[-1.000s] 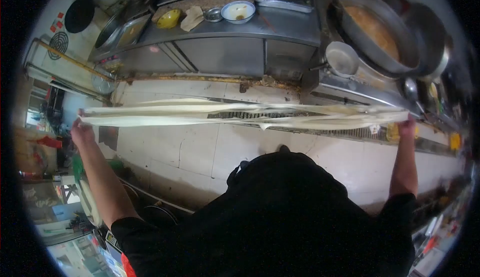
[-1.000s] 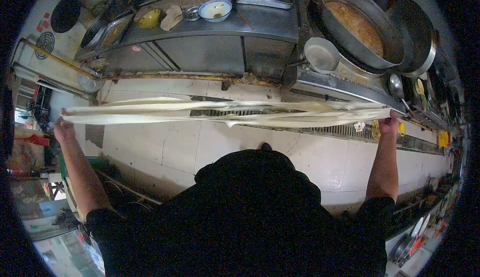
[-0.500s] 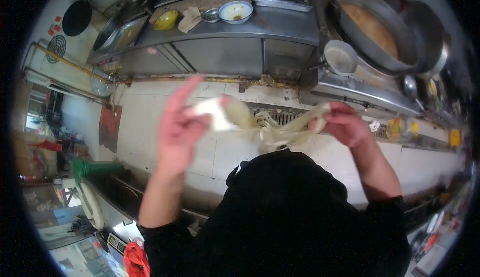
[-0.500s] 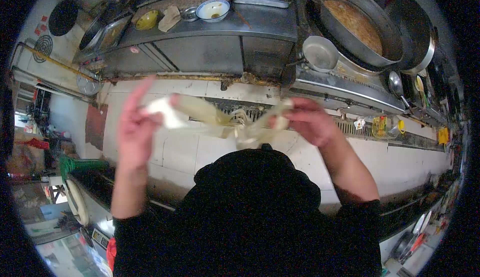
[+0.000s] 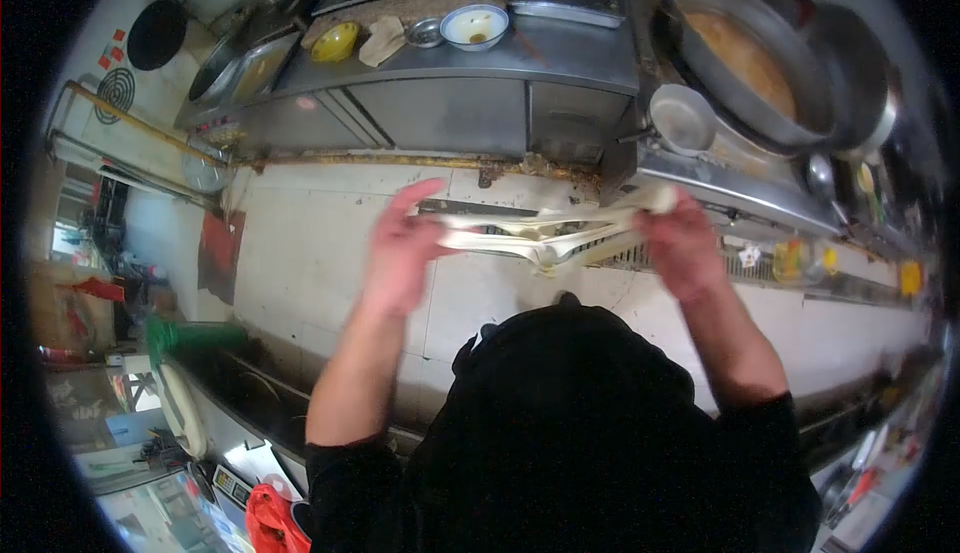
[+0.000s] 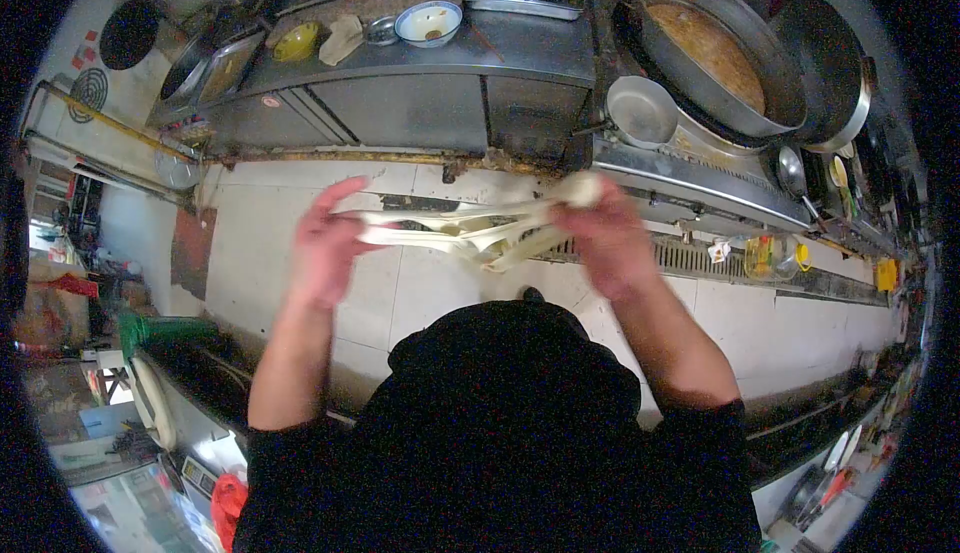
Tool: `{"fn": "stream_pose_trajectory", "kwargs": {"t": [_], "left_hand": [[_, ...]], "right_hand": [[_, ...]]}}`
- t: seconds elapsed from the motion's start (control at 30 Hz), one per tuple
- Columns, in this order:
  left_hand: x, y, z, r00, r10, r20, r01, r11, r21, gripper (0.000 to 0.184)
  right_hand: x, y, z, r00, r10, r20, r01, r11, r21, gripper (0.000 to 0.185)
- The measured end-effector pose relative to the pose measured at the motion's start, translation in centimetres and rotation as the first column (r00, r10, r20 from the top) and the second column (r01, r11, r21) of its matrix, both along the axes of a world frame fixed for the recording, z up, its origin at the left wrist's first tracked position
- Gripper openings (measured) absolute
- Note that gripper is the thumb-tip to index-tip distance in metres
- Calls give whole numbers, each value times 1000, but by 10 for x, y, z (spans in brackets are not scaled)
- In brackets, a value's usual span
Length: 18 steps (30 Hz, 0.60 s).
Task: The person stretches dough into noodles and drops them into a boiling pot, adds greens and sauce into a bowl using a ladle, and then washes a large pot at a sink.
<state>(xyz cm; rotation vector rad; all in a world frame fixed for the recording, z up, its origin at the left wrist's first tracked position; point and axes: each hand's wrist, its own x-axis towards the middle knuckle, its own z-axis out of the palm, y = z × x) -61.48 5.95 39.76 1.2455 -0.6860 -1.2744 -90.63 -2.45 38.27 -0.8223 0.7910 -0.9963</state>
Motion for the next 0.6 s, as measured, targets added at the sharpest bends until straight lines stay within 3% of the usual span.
{"fn": "stream_pose_trajectory", "kwargs": {"t": [0.1, 0.13, 0.17, 0.2, 0.23, 0.27, 0.33, 0.37, 0.4, 0.43, 0.5, 0.53, 0.6], "left_hand": [[78, 23, -2, 950, 273, -153, -272, 962, 30, 42], [114, 36, -11, 925, 327, -191, -326, 945, 35, 42], [166, 54, -30, 921, 264, -288, -283, 959, -26, 33], [179, 55, -17, 817, 555, -156, -552, 831, 66, 24], [234, 68, -34, 841, 522, -145, -529, 848, -17, 17], [248, 72, -20, 774, 622, -119, -632, 770, -89, 18], [352, 99, -40, 778, 462, -426, -530, 847, -50, 34], [366, 101, -34, 779, 459, -428, -528, 848, -51, 34], [375, 102, -20, 701, 644, -307, -685, 728, -36, 31], [364, 96, 0, 644, 723, -248, -753, 657, -42, 30], [302, 72, 53, 479, 871, -105, -877, 473, -81, 28], [274, 62, 71, 364, 931, -31, -926, 358, -122, 27], [290, 63, 77, 422, 906, -7, -887, 412, -209, 27]], "right_hand": [[-88, -24, -7, 985, -174, 3, 173, 983, 56, 21], [-116, -33, -12, 936, -304, -176, 327, 938, 117, 20], [-152, -43, -25, 924, -336, -183, 358, 928, 104, 17], [-182, -51, -33, 909, -389, -152, 410, 899, 154, 16], [-213, -61, -45, 909, -387, -155, 410, 899, 155, 16], [-244, -71, -59, 886, -439, -146, 460, 871, 171, 16], [-300, -88, -85, 858, -496, -135, 513, 838, 185, 18], [-326, -95, -97, 826, -532, -189, 562, 806, 187, 21], [-351, -102, -109, 790, -564, -242, 608, 772, 186, 25], [-378, -107, -125, 789, -565, -241, 609, 771, 185, 25], [-420, -108, -149, 833, -553, -20, 546, 814, 197, 30], [-425, -106, -148, 769, -632, -93, 629, 724, 282, 30], [-410, -98, -147, 809, -582, -76, 583, 782, 220, 30]]}}
